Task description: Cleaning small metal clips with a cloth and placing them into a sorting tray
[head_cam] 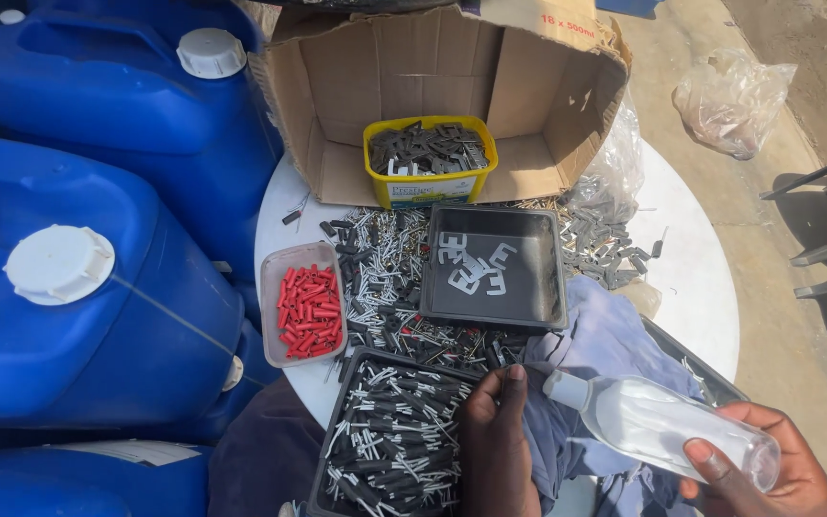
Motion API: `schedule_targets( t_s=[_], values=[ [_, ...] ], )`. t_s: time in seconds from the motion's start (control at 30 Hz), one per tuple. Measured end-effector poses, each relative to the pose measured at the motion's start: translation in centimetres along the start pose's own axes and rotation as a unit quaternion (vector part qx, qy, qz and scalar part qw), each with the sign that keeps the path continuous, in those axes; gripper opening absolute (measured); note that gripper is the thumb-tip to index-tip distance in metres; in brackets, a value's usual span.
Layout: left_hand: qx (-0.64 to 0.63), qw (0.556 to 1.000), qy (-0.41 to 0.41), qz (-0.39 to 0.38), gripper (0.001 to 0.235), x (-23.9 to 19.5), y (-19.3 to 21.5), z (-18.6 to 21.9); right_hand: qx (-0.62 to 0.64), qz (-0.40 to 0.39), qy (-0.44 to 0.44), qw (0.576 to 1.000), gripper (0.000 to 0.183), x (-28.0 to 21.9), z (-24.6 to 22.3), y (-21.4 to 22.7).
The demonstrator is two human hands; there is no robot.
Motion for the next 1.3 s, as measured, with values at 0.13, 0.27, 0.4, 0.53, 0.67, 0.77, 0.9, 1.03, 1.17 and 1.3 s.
schedule_targets(
  t_s=[0.13,0.27,0.4,0.53,0.67,0.77,0.9,1.03,1.17,1.3],
  values=[
    [0.101,0.992,-0.072,-0.032,0.038,1.6,2.3,-1.8,0.009,0.013,-0.033,0.999,0.035,1.1,1.7,0.4],
    [0.145,0.982,-0.106,-0.062,0.045,0.4,1.8,-1.0,0.078,-0.022,-0.032,0.996,0.041,1.8,3.9,0.4],
    [0.137,0.985,-0.068,-0.08,0.04,-1.1,-0.2,0.3,0.096,0.014,-0.099,0.99,0.05,2.1,6.5,2.1],
    [0.089,0.973,-0.11,-0.185,0.046,-1.6,-2.2,0.3,0.075,0.026,-0.073,0.994,0.052,1.6,4.5,1.8],
    [0.138,0.972,-0.127,-0.14,0.049,-1.0,-0.2,-1.3,0.027,0.016,-0.096,0.995,0.047,1.6,2.4,1.4],
    [0.151,0.974,-0.091,-0.143,0.046,-0.8,-0.1,-1.5,0.059,0.01,0.002,0.998,0.048,2.0,3.2,2.1],
    [0.122,0.983,-0.083,-0.107,0.043,-0.5,0.6,-2.1,0.004,0.001,-0.021,1.0,0.055,2.5,2.0,3.6],
    [0.018,0.993,-0.06,-0.104,0.041,0.0,0.6,-3.1,-0.261,-0.023,-0.036,0.964,0.066,4.4,1.4,6.3],
    [0.026,0.995,-0.036,-0.086,0.042,-0.1,0.7,-3.0,-0.316,0.0,-0.014,0.949,0.065,3.4,-0.7,6.2],
    [0.001,0.999,0.013,-0.05,0.041,0.0,1.0,-3.7,-0.289,0.005,-0.028,0.957,0.067,4.7,-0.2,7.2]
  ],
)
Point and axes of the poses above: each hand's wrist, its own x-axis towards the middle knuckle, its own y-axis out of the back of the hand, z = x × y, the point moved 9 cm from there along x, towards the middle knuckle, and after that the axes turned 14 degrees about -z, right-handed, at the moved point
